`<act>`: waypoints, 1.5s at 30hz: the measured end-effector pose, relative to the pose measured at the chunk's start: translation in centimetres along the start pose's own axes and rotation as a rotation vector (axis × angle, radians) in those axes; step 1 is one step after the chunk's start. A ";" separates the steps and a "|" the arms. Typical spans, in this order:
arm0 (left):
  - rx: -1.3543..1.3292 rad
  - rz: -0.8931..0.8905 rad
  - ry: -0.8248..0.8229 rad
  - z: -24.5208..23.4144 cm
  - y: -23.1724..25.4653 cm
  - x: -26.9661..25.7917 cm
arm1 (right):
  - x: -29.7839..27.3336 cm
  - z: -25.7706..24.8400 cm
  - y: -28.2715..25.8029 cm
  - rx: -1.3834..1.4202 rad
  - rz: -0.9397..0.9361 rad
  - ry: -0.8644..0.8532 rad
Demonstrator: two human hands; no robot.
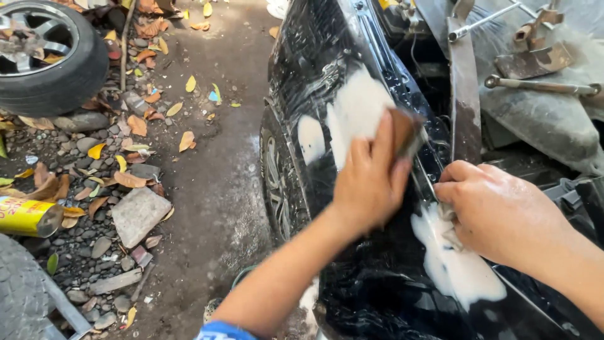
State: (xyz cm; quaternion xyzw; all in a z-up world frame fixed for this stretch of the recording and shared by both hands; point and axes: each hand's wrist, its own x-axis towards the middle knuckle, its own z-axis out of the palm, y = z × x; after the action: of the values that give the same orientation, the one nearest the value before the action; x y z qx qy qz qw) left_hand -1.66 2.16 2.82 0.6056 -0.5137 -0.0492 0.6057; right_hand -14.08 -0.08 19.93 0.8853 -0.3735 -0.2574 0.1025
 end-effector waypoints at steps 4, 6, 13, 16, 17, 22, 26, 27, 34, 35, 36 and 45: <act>0.085 -0.103 0.094 2.1 -6.2 7.9 | -1.2 1.1 -0.4 -0.006 -0.005 -0.039; 0.060 -0.131 0.161 2.3 -6.1 9.2 | -0.9 1.2 0.2 0.003 -0.021 0.018; 0.019 0.060 -0.008 0.7 -2.4 2.6 | -0.2 0.8 0.0 -0.026 0.032 -0.027; 0.060 -0.202 0.062 1.6 -6.7 8.7 | -0.6 1.9 -0.1 0.001 0.005 -0.024; 0.069 -0.263 0.087 1.6 -7.1 9.9 | -0.6 1.9 0.0 0.006 -0.012 -0.007; 0.105 -0.034 0.113 0.3 -1.7 0.6 | -0.4 1.2 0.0 0.050 -0.032 0.055; 0.044 -0.042 0.052 0.7 -4.0 3.0 | -0.1 1.2 0.1 0.066 0.000 0.043; 0.037 -0.086 0.079 1.0 -5.6 4.4 | -0.3 1.5 0.0 0.090 -0.028 0.058; 0.069 -0.159 0.049 -0.1 -2.0 1.7 | -0.4 1.4 0.1 0.127 -0.045 0.076; 0.059 -0.105 0.019 -0.3 -1.4 0.0 | -0.3 1.3 0.1 0.127 -0.035 0.060; 0.050 -0.052 -0.011 -0.5 -0.9 -1.8 | -0.2 1.2 0.0 0.128 -0.024 0.044; 0.024 -0.272 0.048 0.0 -3.6 5.6 | 0.0 2.6 0.7 0.117 -0.058 0.102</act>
State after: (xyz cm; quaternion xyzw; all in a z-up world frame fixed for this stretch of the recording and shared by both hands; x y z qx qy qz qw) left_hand 2.99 -2.58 3.13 0.6778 -0.4128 -0.1104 0.5983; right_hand -15.87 -0.51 18.02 0.9121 -0.3566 -0.1925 0.0619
